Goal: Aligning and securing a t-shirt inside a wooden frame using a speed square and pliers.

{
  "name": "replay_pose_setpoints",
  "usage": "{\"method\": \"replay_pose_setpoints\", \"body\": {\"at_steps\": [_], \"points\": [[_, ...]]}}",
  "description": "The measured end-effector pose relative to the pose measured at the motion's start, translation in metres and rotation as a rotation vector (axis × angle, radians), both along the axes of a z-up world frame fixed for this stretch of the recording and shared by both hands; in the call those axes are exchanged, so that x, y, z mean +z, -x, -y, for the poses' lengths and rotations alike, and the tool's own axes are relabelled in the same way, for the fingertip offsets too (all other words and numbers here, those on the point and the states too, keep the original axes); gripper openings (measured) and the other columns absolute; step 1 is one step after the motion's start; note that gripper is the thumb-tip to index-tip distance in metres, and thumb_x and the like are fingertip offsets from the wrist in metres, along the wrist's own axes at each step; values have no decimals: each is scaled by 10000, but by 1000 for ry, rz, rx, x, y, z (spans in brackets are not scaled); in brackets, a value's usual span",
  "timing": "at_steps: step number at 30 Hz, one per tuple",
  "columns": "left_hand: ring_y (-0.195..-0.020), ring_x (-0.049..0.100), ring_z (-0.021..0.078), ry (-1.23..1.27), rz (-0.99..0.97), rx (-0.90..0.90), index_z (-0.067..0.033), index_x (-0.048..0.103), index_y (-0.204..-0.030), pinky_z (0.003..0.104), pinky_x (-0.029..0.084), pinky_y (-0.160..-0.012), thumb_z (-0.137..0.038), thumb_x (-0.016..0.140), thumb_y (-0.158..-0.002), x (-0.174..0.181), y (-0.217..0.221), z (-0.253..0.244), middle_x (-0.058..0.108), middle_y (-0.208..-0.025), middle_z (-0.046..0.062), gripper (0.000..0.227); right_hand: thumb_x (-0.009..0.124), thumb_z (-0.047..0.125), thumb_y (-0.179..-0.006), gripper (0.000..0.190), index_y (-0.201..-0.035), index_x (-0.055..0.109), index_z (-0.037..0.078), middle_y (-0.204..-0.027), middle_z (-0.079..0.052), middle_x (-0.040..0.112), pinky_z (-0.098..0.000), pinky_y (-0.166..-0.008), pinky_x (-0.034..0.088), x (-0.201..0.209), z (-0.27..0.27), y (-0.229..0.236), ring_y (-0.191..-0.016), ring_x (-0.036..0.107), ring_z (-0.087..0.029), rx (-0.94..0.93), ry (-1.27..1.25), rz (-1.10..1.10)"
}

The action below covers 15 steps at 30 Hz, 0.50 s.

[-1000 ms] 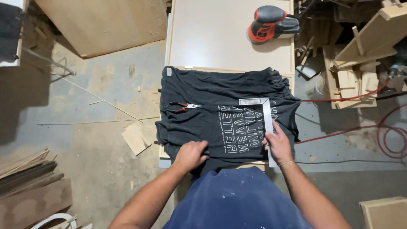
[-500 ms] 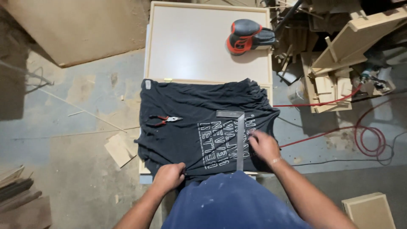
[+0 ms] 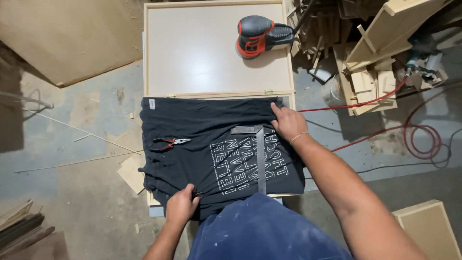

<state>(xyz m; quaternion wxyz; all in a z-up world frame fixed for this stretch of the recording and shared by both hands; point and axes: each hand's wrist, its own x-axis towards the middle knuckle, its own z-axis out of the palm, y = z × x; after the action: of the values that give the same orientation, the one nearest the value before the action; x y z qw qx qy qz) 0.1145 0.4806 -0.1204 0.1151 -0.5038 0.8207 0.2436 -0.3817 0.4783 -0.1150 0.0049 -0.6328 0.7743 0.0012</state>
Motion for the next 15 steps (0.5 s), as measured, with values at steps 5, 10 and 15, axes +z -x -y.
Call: {"method": "replay_pose_setpoints", "body": {"at_steps": [5,10,15], "points": [[-808,678,420,-46,1,-5,-197,539,-973,544,502,-650,-352,695,-823,9,5,6,719,-815,125,266,644,576,-888,517,-1262,620,219,-962,-95,673,-509,-571,536,22,8,-10,-803,692,-377,-112,-60,-40],[-780,674,442,-55,-36,-41,-191,544,-943,554,490,-639,-270,671,-819,7,0,9,720,-801,135,194,689,625,-850,480,-957,693,157,-979,-84,618,-456,-740,470,39,29,-30,-877,601,-337,-78,116,-183],[-828,679,448,-108,-18,-23,-199,570,-965,557,500,-684,-262,650,-818,13,2,11,734,-833,143,179,471,625,-946,780,-1562,386,155,-1615,-107,375,-542,-1205,190,28,58,-44,-1464,331,-337,41,-202,134]]}}
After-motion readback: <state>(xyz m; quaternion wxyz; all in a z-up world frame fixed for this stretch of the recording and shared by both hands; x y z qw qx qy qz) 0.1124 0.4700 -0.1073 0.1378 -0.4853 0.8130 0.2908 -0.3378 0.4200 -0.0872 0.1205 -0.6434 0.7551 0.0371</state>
